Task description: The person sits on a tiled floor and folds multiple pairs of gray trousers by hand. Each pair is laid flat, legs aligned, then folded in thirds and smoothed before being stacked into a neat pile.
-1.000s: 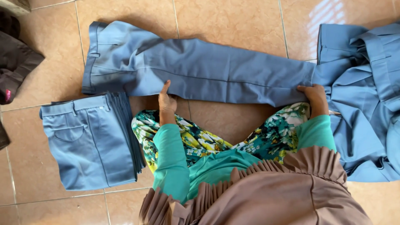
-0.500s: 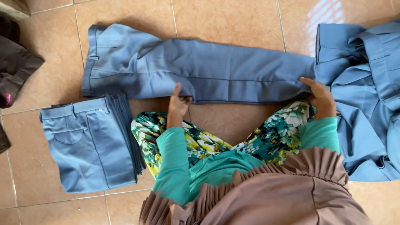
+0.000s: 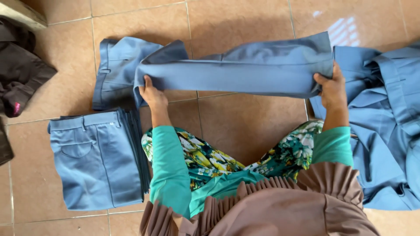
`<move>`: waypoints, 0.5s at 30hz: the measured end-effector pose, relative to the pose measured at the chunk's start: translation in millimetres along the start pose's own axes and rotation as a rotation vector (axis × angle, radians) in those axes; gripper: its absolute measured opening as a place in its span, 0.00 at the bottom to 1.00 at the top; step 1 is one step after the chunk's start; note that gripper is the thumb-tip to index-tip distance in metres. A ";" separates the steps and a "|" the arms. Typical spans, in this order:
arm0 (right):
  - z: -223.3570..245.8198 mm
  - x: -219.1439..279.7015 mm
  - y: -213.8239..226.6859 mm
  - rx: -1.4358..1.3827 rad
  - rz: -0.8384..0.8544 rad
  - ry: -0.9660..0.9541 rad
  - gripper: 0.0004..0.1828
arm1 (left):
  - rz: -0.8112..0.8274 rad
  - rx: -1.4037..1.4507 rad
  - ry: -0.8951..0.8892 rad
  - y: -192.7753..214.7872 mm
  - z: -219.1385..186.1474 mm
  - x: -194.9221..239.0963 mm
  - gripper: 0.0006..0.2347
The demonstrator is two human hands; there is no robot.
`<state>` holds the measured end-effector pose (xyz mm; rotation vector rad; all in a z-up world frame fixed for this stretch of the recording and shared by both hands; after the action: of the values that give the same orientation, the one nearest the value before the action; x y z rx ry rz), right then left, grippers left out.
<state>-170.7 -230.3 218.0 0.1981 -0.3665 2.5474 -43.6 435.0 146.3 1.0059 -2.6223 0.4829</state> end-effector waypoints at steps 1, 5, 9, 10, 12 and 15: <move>-25.4 -12.5 0.3 -0.003 0.007 0.001 0.32 | -0.004 0.003 -0.006 9.8 19.5 -17.2 0.20; -106.1 -12.0 5.2 -0.021 -0.045 -0.099 0.36 | -0.090 -0.441 0.070 70.9 113.6 -60.1 0.17; -137.0 29.5 -0.3 -0.176 -0.095 -0.197 0.32 | -0.075 -0.365 0.281 62.0 124.1 23.6 0.25; -162.0 30.7 18.5 -0.172 -0.098 -0.201 0.32 | -0.077 -0.367 0.286 66.2 135.7 26.3 0.25; -206.2 31.0 67.8 -0.007 -0.220 -0.176 0.33 | -0.074 -0.410 0.429 73.9 169.0 34.7 0.42; -202.3 38.9 54.8 0.425 -0.003 0.035 0.21 | 0.078 -0.655 0.080 46.6 176.1 44.3 0.29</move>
<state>-246.1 -194.5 21.9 0.3098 0.1937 2.5933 -133.1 370.0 -5.1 0.6488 -2.4737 -0.3077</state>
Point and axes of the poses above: each hand's wrist, its own x-axis away from the middle knuckle, its own y-axis out of the back of the hand, z = x × y, the point moved 10 cm from there along -x, towards the middle knuckle, and after that the axes turned 15 degrees about -x, right-handed, at the moved point
